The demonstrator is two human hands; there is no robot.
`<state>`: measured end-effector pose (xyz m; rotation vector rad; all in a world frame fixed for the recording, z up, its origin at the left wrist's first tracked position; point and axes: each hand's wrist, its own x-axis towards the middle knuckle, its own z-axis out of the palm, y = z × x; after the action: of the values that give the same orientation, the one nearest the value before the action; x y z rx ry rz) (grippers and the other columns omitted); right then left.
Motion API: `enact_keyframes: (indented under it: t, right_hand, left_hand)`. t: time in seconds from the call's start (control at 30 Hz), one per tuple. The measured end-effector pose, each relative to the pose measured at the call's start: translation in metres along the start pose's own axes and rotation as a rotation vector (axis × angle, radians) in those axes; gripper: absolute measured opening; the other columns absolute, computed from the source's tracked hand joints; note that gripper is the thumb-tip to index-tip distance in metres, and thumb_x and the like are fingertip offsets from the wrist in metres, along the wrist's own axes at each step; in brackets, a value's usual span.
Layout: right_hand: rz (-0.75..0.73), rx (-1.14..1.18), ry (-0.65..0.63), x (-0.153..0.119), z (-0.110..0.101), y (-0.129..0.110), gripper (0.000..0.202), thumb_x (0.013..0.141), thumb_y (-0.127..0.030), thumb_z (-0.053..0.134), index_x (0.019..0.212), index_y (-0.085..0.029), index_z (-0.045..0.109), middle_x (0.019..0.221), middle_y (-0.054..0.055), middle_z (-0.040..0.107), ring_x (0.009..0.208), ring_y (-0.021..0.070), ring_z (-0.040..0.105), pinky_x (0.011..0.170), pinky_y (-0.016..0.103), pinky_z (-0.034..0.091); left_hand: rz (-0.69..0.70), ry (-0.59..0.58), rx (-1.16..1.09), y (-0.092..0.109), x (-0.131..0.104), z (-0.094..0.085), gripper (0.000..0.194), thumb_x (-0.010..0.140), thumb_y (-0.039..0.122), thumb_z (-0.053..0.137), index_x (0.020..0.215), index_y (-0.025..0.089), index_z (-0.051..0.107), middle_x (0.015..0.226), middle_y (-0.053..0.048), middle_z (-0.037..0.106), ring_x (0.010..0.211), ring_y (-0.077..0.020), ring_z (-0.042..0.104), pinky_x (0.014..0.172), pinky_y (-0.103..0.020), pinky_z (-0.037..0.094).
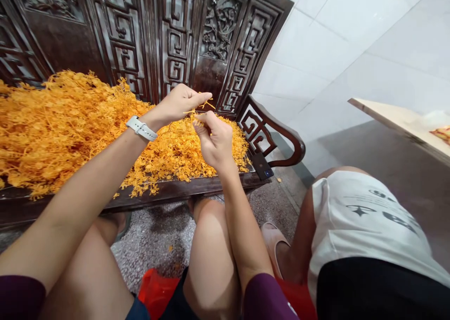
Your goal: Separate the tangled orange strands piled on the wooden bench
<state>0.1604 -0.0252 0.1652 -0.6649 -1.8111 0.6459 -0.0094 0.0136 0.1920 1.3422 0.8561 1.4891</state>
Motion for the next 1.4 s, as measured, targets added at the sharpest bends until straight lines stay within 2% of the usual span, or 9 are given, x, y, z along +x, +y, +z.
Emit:
enact_keyframes:
  t: [0.23,0.37,0.47,0.57,0.67,0.87,1.1,1.27,1.4]
  right_hand:
    - [-0.032,0.216,-0.496,-0.015,-0.011,-0.059,0.007,0.092,-0.037,0.085,0.09,-0.03,0.085,0.079,0.003,0.073,0.076,0.0197,0.069,0.079,0.038,0.059]
    - [-0.003,0.482,-0.883,-0.007,-0.02,-0.042,0.034,0.086,-0.059,0.084,0.072,-0.028,0.079,0.063,0.002,0.067,0.06,0.0168,0.065,0.061,0.034,0.059]
    - [0.163,0.714,-0.422,0.006,-0.015,-0.002,0.045,0.079,-0.065,0.088,0.068,-0.028,0.067,0.056,-0.004,0.054,0.05,0.0113,0.051,0.049,0.026,0.05]
    - [0.571,0.865,0.072,0.016,-0.004,0.033,0.03,0.093,-0.042,0.081,0.078,-0.023,0.064,0.065,-0.006,0.056,0.053,0.0059,0.046,0.051,0.018,0.047]
    - [0.956,1.02,0.236,0.018,0.005,0.048,0.022,0.097,-0.016,0.072,0.079,-0.019,0.061,0.066,-0.007,0.058,0.053,0.0033,0.046,0.052,0.014,0.045]
    - [0.825,1.007,0.358,0.021,0.006,0.049,0.013,0.093,-0.007,0.066,0.091,-0.019,0.065,0.09,0.0,0.07,0.071,0.0062,0.062,0.067,0.015,0.057]
    - [1.108,0.857,0.28,0.013,0.008,0.062,0.019,0.087,-0.019,0.074,0.097,-0.023,0.059,0.11,0.007,0.063,0.094,0.0147,0.065,0.074,0.023,0.059]
    - [0.844,0.905,0.13,0.014,0.009,0.058,0.005,0.097,-0.026,0.066,0.098,-0.021,0.066,0.104,0.004,0.067,0.087,0.0103,0.063,0.079,0.021,0.056]
    - [0.557,0.638,-0.06,0.011,0.016,0.048,0.039,0.095,-0.058,0.073,0.115,-0.025,0.074,0.105,0.004,0.069,0.084,0.0138,0.061,0.072,0.027,0.055]
  left_hand:
    - [0.093,0.332,0.072,-0.013,0.021,-0.035,0.06,0.099,0.028,0.077,0.058,0.023,0.034,0.055,0.006,0.024,0.053,-0.0109,0.027,0.056,-0.03,0.021]
    - [-0.05,0.377,-0.107,-0.015,0.024,-0.065,0.065,0.103,0.056,0.071,0.063,0.024,0.031,0.05,0.008,0.024,0.045,-0.0076,0.019,0.051,-0.028,0.015]
    - [-0.081,0.332,-0.197,-0.009,0.022,-0.07,0.066,0.1,0.063,0.071,0.062,0.024,0.033,0.047,0.008,0.026,0.043,-0.0074,0.02,0.047,-0.027,0.017]
    - [-0.101,0.313,-0.23,-0.003,0.02,-0.063,0.065,0.099,0.062,0.072,0.061,0.024,0.034,0.043,0.008,0.028,0.041,-0.0076,0.019,0.045,-0.027,0.018]
    - [-0.139,0.272,-0.284,0.001,0.021,-0.053,0.066,0.095,0.061,0.077,0.061,0.024,0.035,0.042,0.008,0.028,0.04,-0.0074,0.02,0.044,-0.027,0.02]
    - [-0.109,0.138,-0.272,0.007,0.024,-0.036,0.065,0.097,0.063,0.073,0.062,0.023,0.035,0.044,0.008,0.028,0.04,-0.0054,0.019,0.045,-0.026,0.016]
    - [-0.053,0.066,-0.044,0.014,0.02,-0.027,0.063,0.104,0.068,0.057,0.065,0.024,0.036,0.047,0.007,0.026,0.045,-0.0067,0.022,0.05,-0.029,0.018]
    - [-0.072,0.068,0.057,0.009,0.018,-0.019,0.059,0.107,0.066,0.048,0.067,0.024,0.039,0.049,0.005,0.029,0.049,-0.0098,0.033,0.055,-0.031,0.025]
    - [-0.092,0.055,0.118,0.003,0.018,-0.01,0.057,0.11,0.064,0.046,0.07,0.024,0.039,0.052,0.005,0.031,0.051,-0.0095,0.031,0.056,-0.029,0.027]
